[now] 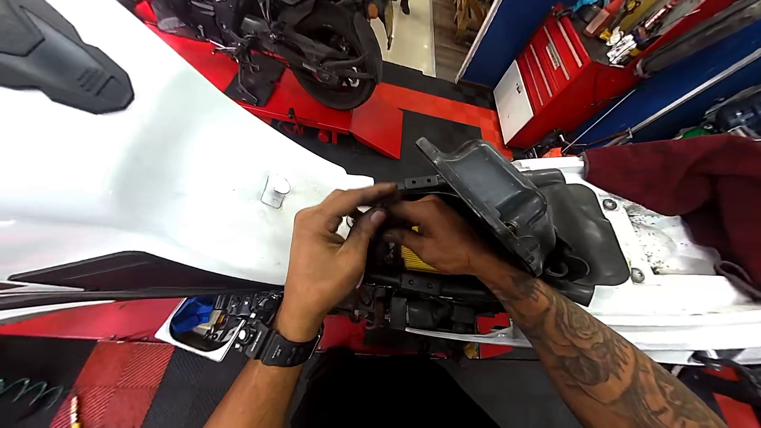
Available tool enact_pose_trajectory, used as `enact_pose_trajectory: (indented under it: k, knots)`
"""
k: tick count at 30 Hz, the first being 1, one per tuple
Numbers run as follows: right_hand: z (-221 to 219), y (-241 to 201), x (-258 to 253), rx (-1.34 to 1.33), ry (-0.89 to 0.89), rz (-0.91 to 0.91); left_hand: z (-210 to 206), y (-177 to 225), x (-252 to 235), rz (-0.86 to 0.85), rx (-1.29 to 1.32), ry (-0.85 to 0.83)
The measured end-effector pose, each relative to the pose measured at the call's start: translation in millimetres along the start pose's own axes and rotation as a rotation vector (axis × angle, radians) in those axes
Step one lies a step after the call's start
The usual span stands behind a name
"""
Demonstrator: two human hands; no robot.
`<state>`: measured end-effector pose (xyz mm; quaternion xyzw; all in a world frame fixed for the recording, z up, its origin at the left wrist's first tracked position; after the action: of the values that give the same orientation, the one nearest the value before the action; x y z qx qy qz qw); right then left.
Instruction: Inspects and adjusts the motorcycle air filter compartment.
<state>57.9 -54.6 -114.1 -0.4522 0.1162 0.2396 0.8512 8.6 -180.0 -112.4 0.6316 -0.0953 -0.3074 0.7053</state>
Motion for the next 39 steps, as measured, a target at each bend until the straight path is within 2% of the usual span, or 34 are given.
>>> enact_pose_trajectory:
  k: [3, 6, 11, 27, 32, 35, 39]
  knots:
    - [18.2, -3.8, -5.8, 0.097, 0.071, 0.053, 6.2, 7.7, -16.6, -0.005, 0.000, 0.052]
    - [31.0, 6.4, -3.9, 0.224, 0.114, 0.010, 3.1, 13.1, -33.7, 0.002, -0.039, 0.076]
    - [20.3, 13.4, -4.4, 0.147, 0.225, -0.033, -8.4, 13.7, -46.0, 0.029, -0.075, 0.083]
    - [13.6, 22.2, -7.1, 0.251, 0.158, -0.150, -7.5, -5.7, -47.5, 0.110, -0.060, 0.126]
    - [16.6, 19.3, -13.6, 0.254, 0.195, -0.193, -9.3, -14.5, -48.9, 0.220, -0.147, 0.168]
    - [18.6, 26.1, -15.0, 0.257, 0.199, -0.194, -11.9, -12.6, -52.0, 0.184, -0.190, 0.155]
    - [12.9, 38.1, -10.9, 0.159, 0.123, -0.337, -13.6, -6.7, -53.4, 0.132, -0.267, 0.105]
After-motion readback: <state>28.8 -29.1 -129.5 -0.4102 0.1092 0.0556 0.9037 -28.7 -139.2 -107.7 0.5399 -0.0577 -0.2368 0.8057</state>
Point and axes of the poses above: each hand's wrist, its own x-axis away from the middle knuckle, its own z-axis out of the back of the hand, y = z × x, the point moved 8 cm from there along -x, towards the middle knuckle, and after that the axes turned 15 degrees about z, right-handed, at the moved point
